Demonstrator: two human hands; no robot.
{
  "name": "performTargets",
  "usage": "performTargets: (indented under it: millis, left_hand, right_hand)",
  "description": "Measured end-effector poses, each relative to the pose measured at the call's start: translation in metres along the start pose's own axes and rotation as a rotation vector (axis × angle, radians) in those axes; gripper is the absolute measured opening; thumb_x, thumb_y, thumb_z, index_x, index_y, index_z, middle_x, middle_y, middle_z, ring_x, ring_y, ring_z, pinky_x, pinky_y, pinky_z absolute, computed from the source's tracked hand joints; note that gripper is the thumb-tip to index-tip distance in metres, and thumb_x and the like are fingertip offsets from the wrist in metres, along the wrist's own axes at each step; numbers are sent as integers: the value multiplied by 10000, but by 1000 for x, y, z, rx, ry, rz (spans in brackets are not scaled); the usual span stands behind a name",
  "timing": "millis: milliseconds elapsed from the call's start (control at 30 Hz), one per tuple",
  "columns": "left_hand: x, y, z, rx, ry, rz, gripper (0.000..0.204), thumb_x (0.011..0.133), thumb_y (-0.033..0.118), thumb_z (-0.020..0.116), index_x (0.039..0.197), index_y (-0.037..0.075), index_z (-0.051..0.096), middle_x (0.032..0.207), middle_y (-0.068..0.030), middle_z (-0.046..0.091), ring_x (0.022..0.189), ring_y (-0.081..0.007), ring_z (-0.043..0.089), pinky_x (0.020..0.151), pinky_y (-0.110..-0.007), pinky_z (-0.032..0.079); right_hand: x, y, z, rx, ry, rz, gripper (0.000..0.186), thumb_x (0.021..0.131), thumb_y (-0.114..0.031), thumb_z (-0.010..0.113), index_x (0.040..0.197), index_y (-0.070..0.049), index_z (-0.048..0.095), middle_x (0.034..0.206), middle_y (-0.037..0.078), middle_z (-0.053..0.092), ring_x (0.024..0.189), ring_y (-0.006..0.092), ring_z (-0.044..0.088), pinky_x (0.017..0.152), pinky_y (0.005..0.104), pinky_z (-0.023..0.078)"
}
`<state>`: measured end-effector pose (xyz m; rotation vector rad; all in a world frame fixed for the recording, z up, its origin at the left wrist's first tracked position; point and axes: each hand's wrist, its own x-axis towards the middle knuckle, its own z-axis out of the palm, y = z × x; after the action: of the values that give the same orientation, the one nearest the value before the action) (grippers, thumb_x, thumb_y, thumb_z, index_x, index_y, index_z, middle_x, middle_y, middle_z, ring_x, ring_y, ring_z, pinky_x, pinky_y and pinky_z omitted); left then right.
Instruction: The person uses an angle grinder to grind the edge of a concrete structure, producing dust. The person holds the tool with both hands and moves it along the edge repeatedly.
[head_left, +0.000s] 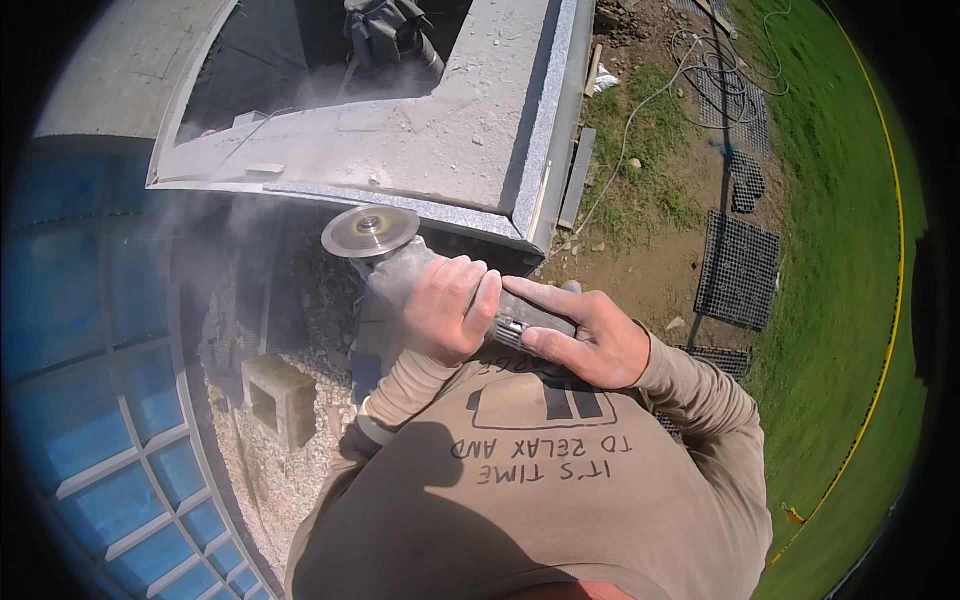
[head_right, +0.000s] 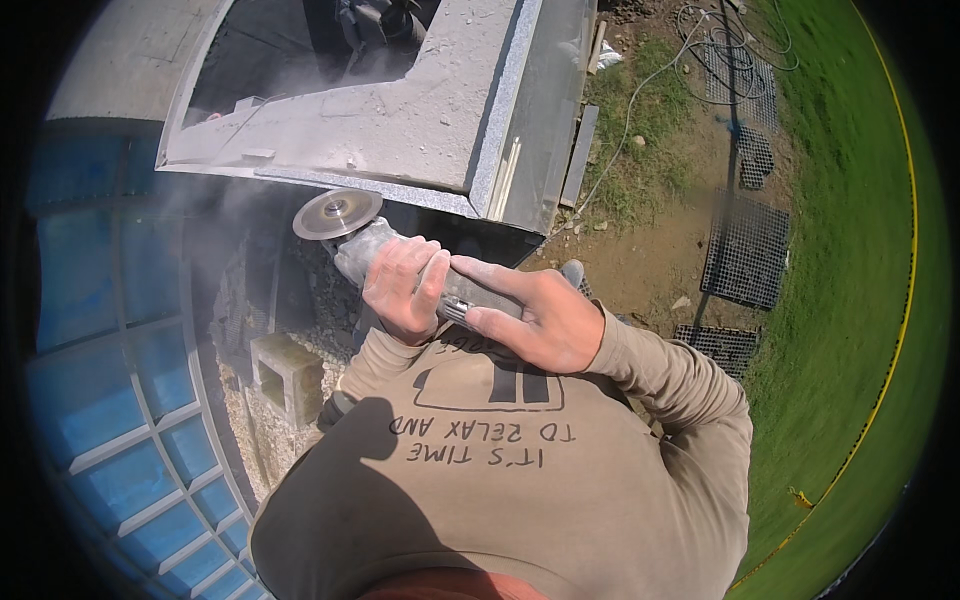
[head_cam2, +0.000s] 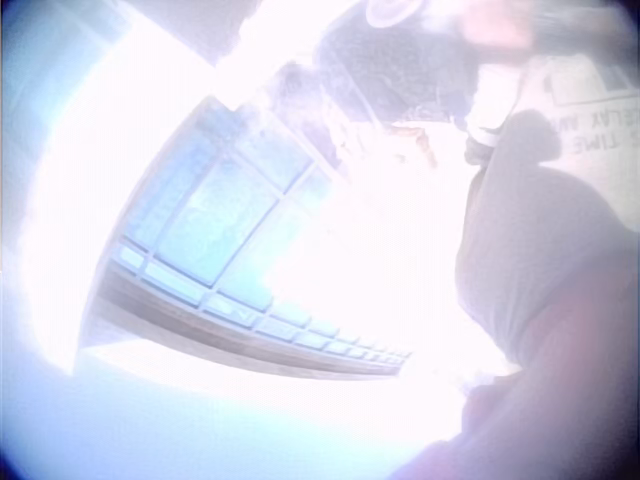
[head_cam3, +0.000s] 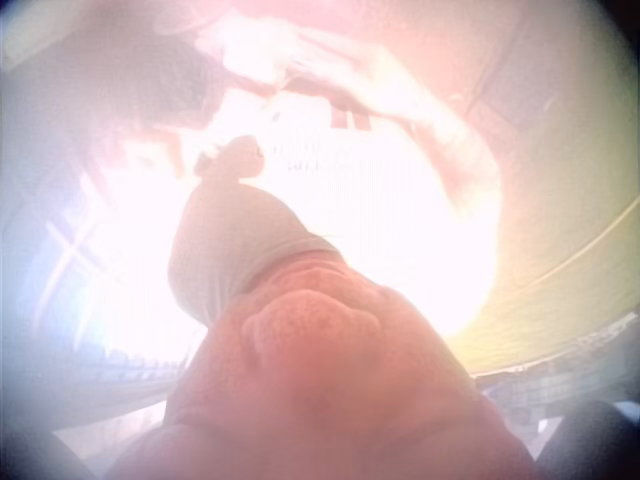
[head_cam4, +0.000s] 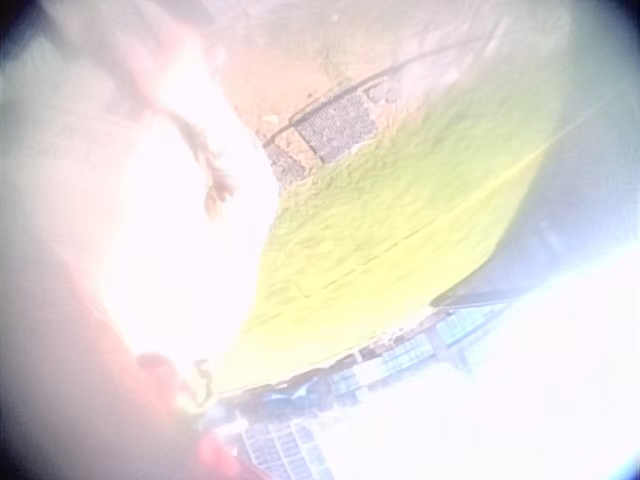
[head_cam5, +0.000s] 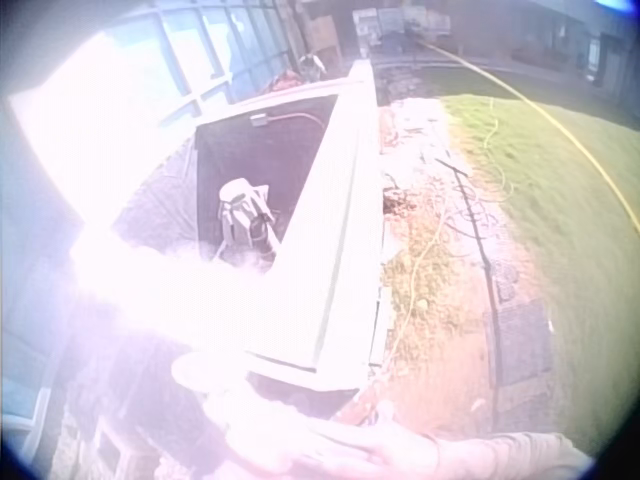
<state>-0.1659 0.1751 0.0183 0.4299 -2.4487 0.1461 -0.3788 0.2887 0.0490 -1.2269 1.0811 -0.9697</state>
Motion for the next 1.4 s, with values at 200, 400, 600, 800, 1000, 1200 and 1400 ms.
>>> performTargets:
  millis: [200, 400, 600, 800, 1000, 1200, 1400]
  left_hand:
    - [-9, -18, 6, -19, 1, -8, 303, 837, 102, 693, 1137, 59, 680, 1076, -111, 705, 1021, -299, 702, 905, -479, 572]
    - [-15, -39, 14, -2, 28, -27, 273, 865, 111, 669, 1135, 75, 685, 1078, -103, 712, 1021, -308, 708, 927, -503, 562]
    - [-15, -35, 12, -3, 3, -37, 274, 861, 112, 673, 1133, 76, 685, 1078, -104, 714, 1023, -304, 707, 932, -503, 557]
    - [-2, -5, 2, -17, -1, -11, 295, 831, 111, 691, 1120, 54, 686, 1059, -108, 707, 1010, -295, 699, 906, -483, 563]
    - [7, 15, 0, 0, -2, 8, 231, 891, 129, 647, 1112, 63, 655, 1024, -91, 712, 946, -284, 719, 889, -478, 572]
    - [5, 12, -1, 3, -19, 1, 270, 847, 125, 699, 1107, 58, 683, 1059, -95, 700, 1017, -279, 694, 910, -475, 568]
    - [-2, -3, 1, 10, -23, -2, 281, 836, 115, 703, 1111, 62, 685, 1062, -100, 703, 1020, -290, 698, 916, -483, 566]
  right_hand:
    - [16, 2, 0, 2, -40, 38, 627, 1026, -257, 619, 1556, 23, 437, 1218, 189, 707, 1054, 168, 646, 926, 311, 520]
    - [41, 9, 9, 1, 20, -19, 623, 1012, -264, 627, 1537, 27, 461, 1104, 161, 717, 909, 155, 635, 849, 312, 526]
    - [36, 2, 7, 14, 8, 25, 620, 1023, -250, 620, 1551, 25, 447, 1016, 81, 699, 818, 113, 574, 788, 301, 514]
    - [6, -3, -1, 26, -24, 74, 622, 1027, -255, 623, 1552, 24, 443, 1147, 158, 710, 982, 152, 630, 893, 303, 516]
    - [-16, -4, -6, 3, 11, -8, 622, 1019, -256, 602, 1544, 34, 435, 1080, 238, 730, 924, 246, 712, 860, 356, 540]
    - [-11, -1, -3, -7, 32, -61, 626, 1019, -261, 598, 1546, 33, 430, 1116, 244, 728, 953, 254, 716, 880, 359, 539]
    - [3, 2, -3, 30, -30, 61, 617, 1025, -252, 623, 1558, 4, 447, 1311, 194, 680, 1119, 198, 638, 983, 326, 501]
